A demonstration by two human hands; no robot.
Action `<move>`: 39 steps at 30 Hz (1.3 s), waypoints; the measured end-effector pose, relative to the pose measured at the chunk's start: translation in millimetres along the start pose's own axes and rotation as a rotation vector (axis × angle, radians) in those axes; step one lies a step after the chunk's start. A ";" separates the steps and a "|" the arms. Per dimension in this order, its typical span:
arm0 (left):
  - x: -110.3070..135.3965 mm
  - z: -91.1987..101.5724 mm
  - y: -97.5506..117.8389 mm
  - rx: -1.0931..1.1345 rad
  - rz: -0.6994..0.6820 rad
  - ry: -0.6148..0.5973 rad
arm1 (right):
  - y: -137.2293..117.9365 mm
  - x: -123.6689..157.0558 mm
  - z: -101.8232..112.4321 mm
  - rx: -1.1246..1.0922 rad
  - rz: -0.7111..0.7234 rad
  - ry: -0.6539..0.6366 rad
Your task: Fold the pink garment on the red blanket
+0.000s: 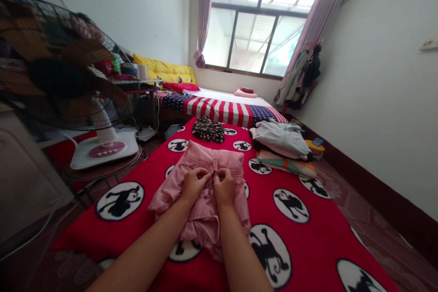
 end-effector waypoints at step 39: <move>1.5 -4.0 -1.2 0.275 0.068 -0.087 | -3.5 2.9 1.5 -0.286 -0.031 -0.159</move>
Point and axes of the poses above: each hand's wrist, its own x-axis away from the middle knuckle, its own z-axis out of the back of the hand, y = z × x, the point moved 2 cm from there along -x, towards the middle knuckle, and after that the axes turned 5 degrees about x, right-handed, at the moved point
